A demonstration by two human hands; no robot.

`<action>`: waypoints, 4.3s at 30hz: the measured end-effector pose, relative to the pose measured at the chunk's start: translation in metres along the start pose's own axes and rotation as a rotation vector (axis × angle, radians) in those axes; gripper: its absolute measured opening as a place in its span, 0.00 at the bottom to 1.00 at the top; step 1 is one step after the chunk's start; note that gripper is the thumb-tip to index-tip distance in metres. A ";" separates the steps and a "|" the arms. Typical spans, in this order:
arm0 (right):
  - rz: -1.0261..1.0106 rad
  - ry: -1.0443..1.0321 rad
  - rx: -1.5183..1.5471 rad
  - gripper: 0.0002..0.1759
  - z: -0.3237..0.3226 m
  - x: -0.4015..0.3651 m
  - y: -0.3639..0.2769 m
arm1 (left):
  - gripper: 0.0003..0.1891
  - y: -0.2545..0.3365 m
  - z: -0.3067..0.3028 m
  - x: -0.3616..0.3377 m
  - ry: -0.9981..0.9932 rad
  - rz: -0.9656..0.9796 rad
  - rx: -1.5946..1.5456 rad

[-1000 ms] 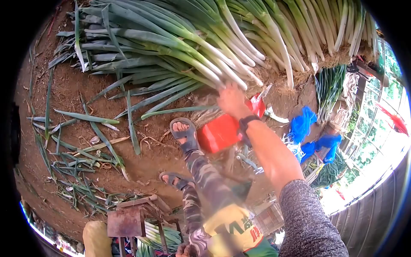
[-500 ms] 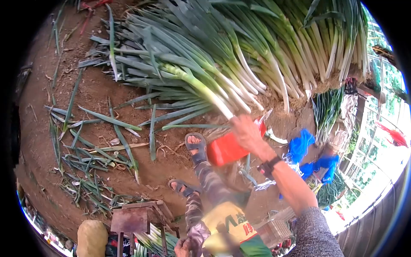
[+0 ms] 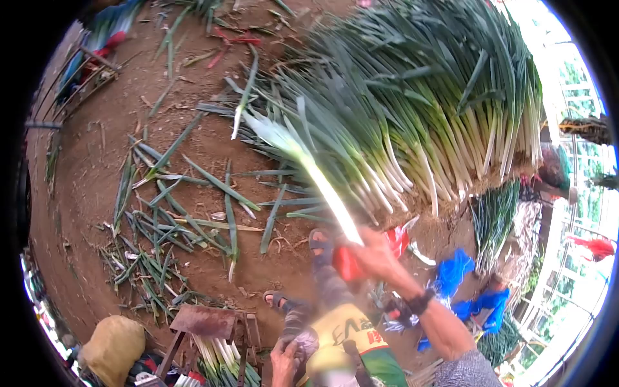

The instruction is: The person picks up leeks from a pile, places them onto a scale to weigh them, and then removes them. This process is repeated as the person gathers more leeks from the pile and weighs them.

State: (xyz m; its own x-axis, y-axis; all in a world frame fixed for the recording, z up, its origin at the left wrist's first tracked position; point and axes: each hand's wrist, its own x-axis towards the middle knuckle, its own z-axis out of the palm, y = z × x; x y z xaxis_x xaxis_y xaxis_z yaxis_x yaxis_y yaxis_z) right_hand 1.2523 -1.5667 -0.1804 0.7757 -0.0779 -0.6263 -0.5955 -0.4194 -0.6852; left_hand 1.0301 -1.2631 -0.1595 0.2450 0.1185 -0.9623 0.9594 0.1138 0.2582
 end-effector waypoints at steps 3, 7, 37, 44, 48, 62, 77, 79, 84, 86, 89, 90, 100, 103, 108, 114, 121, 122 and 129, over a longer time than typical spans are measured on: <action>0.336 -0.160 0.434 0.12 0.028 -0.076 -0.040 | 0.14 0.029 -0.011 -0.015 -0.088 0.308 0.276; 0.502 -0.359 0.706 0.12 0.072 -0.174 -0.063 | 0.15 0.039 -0.035 -0.018 -0.236 0.483 -0.066; -0.275 -1.071 -0.743 0.22 0.249 -0.229 -0.174 | 0.29 -0.024 -0.279 -0.131 0.193 0.885 -1.574; -0.932 -1.161 -0.945 0.18 0.341 -0.255 -0.176 | 0.32 -0.163 -0.291 -0.150 0.439 0.711 -1.840; -1.183 -1.280 -0.991 0.20 0.410 -0.287 -0.156 | 0.22 -0.260 -0.294 -0.137 0.471 0.730 -2.138; -1.618 -1.247 -1.095 0.15 0.612 -0.288 -0.075 | 0.30 -0.381 -0.388 -0.045 0.491 0.711 -2.097; -1.496 -0.935 -1.419 0.17 0.701 -0.170 -0.018 | 0.18 -0.354 -0.397 0.052 1.175 0.415 -0.200; -1.489 -0.925 -1.399 0.16 0.704 -0.165 -0.015 | 0.19 -0.338 -0.411 0.061 1.213 0.499 0.058; -1.393 -1.007 -1.506 0.12 0.707 -0.153 -0.010 | 0.24 -0.324 -0.425 0.113 1.103 0.639 0.420; -1.448 -1.000 -1.360 0.10 0.704 -0.152 -0.006 | 0.24 -0.333 -0.422 0.129 1.073 0.654 0.405; -1.415 -1.015 -1.320 0.10 0.708 -0.145 -0.004 | 0.23 -0.339 -0.427 0.136 1.063 0.655 0.386; -1.380 -1.024 -1.363 0.10 0.711 -0.145 -0.007 | 0.23 -0.339 -0.428 0.138 1.065 0.657 0.385; -1.498 -1.136 -1.382 0.12 0.719 -0.144 0.002 | 0.22 -0.332 -0.433 0.139 1.054 0.653 0.473; -1.584 -1.120 -1.260 0.18 0.727 -0.138 0.013 | 0.22 -0.332 -0.434 0.140 1.046 0.657 0.506; -1.622 -1.135 -1.281 0.20 0.732 -0.132 0.020 | 0.22 -0.331 -0.435 0.141 1.039 0.651 0.551; -1.756 -1.136 -1.309 0.20 0.739 -0.132 0.021 | 0.22 -0.332 -0.435 0.144 1.045 0.671 0.560; -2.091 -1.089 -1.292 0.24 0.742 -0.119 0.027 | 0.22 -0.328 -0.438 0.142 0.968 0.661 0.675; -2.101 -1.087 -1.277 0.25 0.742 -0.118 0.028 | 0.22 -0.327 -0.438 0.142 0.958 0.663 0.692; -2.088 -1.027 -1.177 0.25 0.742 -0.107 0.042 | 0.21 -0.327 -0.440 0.146 0.900 0.640 0.831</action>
State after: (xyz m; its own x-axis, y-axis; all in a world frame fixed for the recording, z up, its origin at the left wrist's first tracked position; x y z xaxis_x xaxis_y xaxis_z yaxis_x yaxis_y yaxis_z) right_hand 0.9891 -0.9046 -0.4176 -0.5105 0.8593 0.0297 0.8387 0.5053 -0.2032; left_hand 0.6907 -0.8491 -0.3471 0.8016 0.5527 -0.2279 0.5939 -0.7800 0.1972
